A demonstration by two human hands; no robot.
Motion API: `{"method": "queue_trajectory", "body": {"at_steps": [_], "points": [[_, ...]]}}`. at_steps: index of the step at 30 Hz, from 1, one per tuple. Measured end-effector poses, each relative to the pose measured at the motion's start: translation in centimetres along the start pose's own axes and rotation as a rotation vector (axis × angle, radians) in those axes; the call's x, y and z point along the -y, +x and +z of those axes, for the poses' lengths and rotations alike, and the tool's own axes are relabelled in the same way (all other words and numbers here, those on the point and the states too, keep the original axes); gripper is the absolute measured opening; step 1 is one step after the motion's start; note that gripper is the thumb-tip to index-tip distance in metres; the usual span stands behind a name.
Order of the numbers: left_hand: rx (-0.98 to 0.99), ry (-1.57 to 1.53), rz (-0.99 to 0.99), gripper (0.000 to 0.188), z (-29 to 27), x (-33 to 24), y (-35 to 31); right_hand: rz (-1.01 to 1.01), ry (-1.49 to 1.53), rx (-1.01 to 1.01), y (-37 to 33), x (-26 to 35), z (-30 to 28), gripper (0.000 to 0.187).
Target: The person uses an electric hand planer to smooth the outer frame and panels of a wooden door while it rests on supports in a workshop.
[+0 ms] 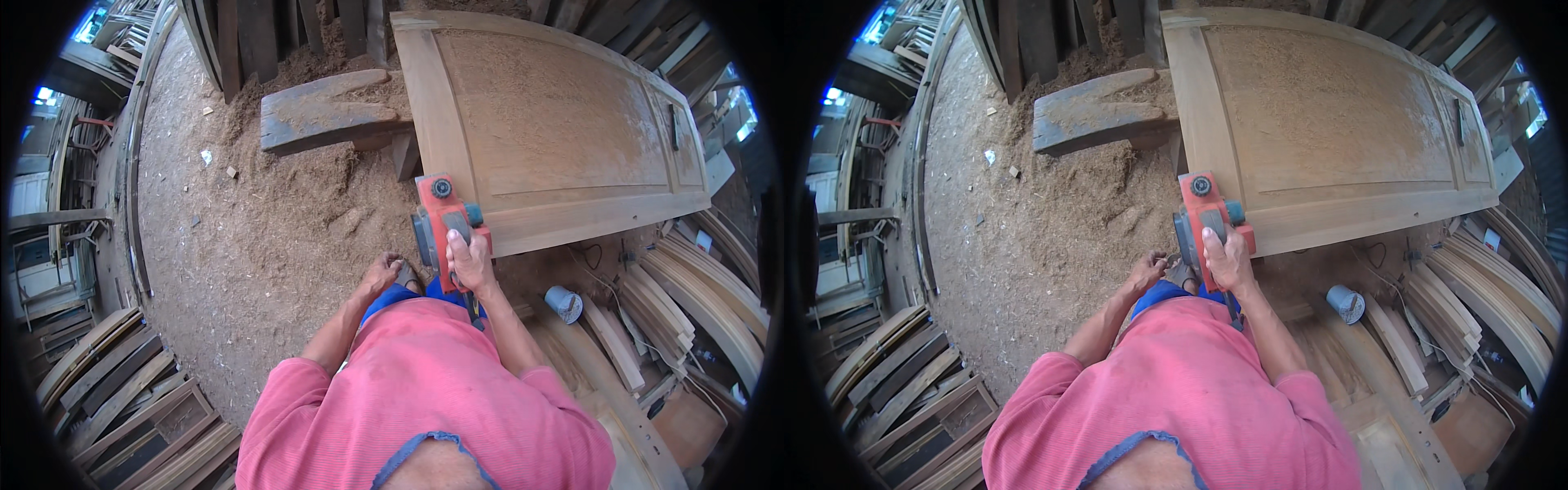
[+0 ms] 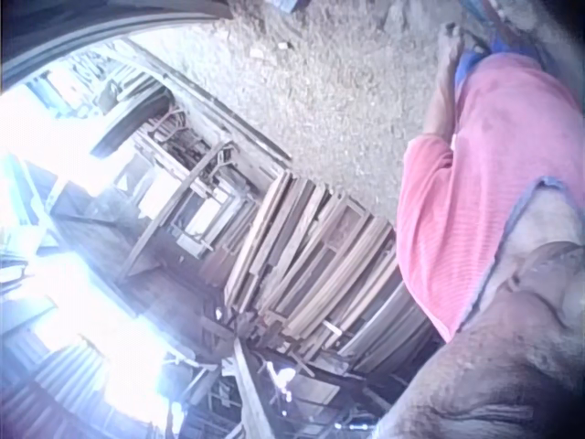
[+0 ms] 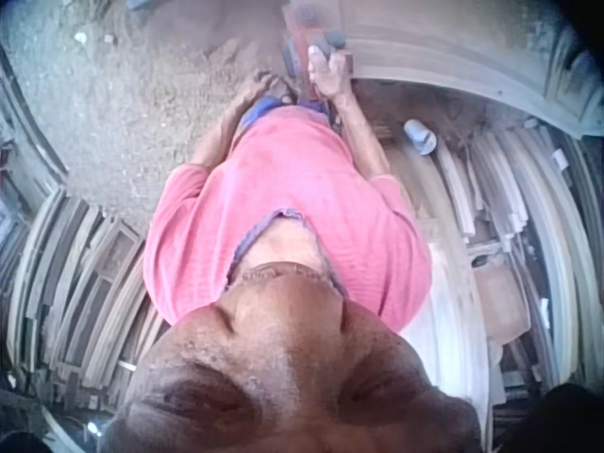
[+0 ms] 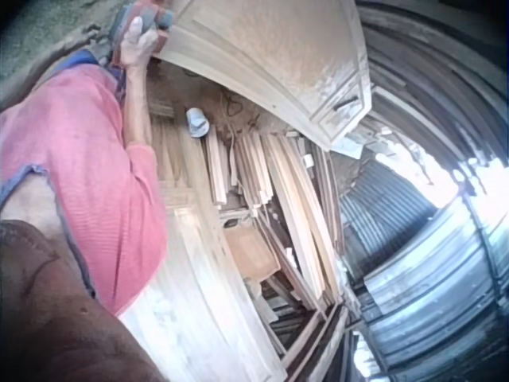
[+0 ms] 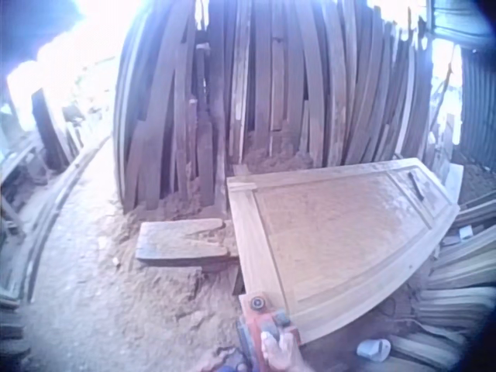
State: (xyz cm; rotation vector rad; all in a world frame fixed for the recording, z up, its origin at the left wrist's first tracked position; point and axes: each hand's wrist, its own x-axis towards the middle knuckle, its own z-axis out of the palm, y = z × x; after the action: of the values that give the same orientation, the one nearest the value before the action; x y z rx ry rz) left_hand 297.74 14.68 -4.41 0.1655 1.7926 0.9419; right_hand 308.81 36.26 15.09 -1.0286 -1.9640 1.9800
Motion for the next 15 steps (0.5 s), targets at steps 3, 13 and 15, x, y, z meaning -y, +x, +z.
{"method": "queue_trajectory", "body": {"at_steps": [3, 13, 15], "points": [[-0.008, -0.007, 0.011, 0.049, 0.3, 0.6, 0.3, -0.037, -0.005, -0.010, 2.1, 1.0, 0.6, 0.058], [-0.042, -0.118, -0.065, 0.049, -0.3, 0.2, -0.6, -0.121, -0.040, -0.074, 6.9, 2.2, 1.0, 0.055], [-0.069, -0.088, 0.011, 0.048, -1.0, 1.8, -0.1, -0.110, -0.040, -0.072, 8.1, 2.5, 1.6, 0.052]]}}
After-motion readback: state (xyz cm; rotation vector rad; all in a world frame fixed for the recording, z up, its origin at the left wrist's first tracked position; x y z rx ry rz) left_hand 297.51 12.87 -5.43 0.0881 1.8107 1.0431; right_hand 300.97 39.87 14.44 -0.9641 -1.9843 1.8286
